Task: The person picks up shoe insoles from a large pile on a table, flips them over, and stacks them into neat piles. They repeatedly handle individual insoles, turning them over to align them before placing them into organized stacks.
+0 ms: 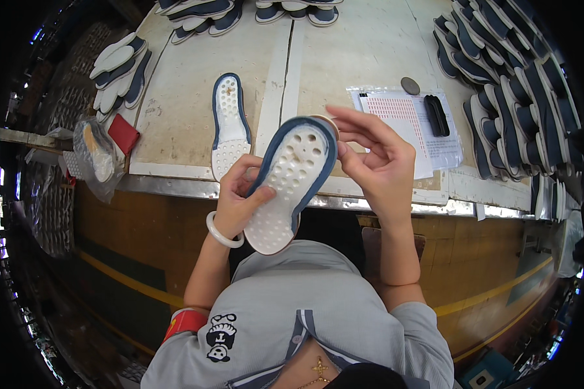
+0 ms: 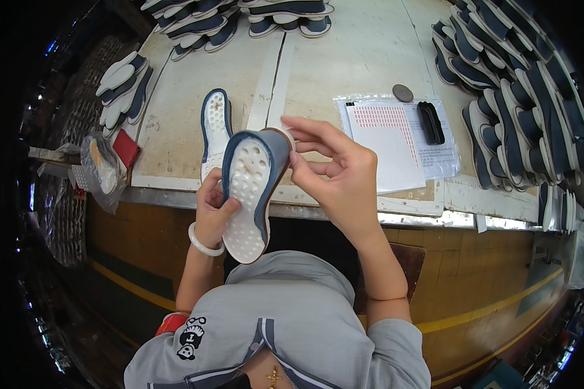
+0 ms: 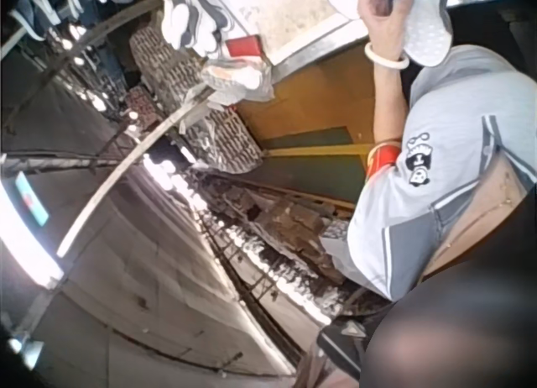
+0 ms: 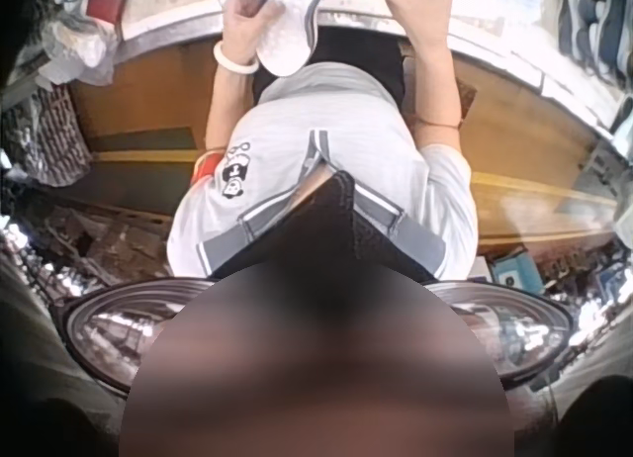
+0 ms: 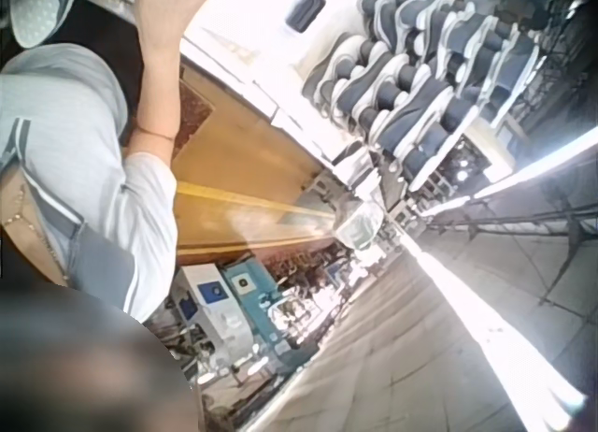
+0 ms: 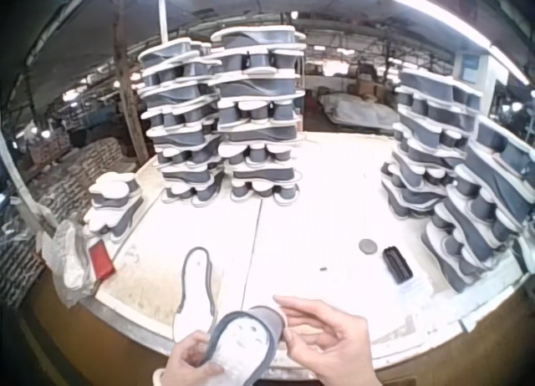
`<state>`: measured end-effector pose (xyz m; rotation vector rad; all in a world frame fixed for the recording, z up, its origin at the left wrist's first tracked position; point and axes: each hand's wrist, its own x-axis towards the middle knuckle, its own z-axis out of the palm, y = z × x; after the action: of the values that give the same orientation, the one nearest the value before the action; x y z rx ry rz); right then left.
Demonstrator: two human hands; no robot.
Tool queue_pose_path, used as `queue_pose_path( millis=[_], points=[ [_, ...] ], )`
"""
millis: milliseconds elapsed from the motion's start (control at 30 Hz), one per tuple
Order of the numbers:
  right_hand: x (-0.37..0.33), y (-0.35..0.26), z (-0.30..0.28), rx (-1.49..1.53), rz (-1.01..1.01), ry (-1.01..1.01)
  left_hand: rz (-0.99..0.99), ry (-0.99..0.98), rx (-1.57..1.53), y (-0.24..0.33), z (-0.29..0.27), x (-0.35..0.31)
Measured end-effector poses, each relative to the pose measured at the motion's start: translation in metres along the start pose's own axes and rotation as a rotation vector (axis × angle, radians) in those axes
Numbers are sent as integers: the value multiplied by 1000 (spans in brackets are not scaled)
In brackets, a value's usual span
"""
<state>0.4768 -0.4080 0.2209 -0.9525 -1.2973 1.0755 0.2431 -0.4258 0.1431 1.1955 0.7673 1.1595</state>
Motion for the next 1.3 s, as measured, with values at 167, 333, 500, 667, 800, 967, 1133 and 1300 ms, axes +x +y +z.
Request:
queue_pose_path(
  millis=[167, 333, 500, 667, 800, 967, 1133, 1300],
  points=[
    [-4, -7, -5, -44, -6, -93, 35, -96, 23, 7, -18, -2],
    [-9, -8, -6, -92, -30, -129, 50, -154, 151, 19, -28, -6],
    [-11, -8, -7, -166, -106, -171, 120, -182, 304, 30, -35, -6],
    [-10, -9, -13, -170, -88, -259, 141, -238, 407, 45, -41, -5],
    [-4, -11, -19, -264, -92, -372, 93, -299, 520, 60, -43, -5],
    [-1, -16, -20, -335, -84, -500, 87, -350, 625, 72, -43, -4],
    [0, -13, -23, -338, -18, -610, 129, -415, 696, 80, -44, -1],
    [1, 6, -14, 266, 334, -502, 291, -198, 720, 80, -42, 3]
  ],
)
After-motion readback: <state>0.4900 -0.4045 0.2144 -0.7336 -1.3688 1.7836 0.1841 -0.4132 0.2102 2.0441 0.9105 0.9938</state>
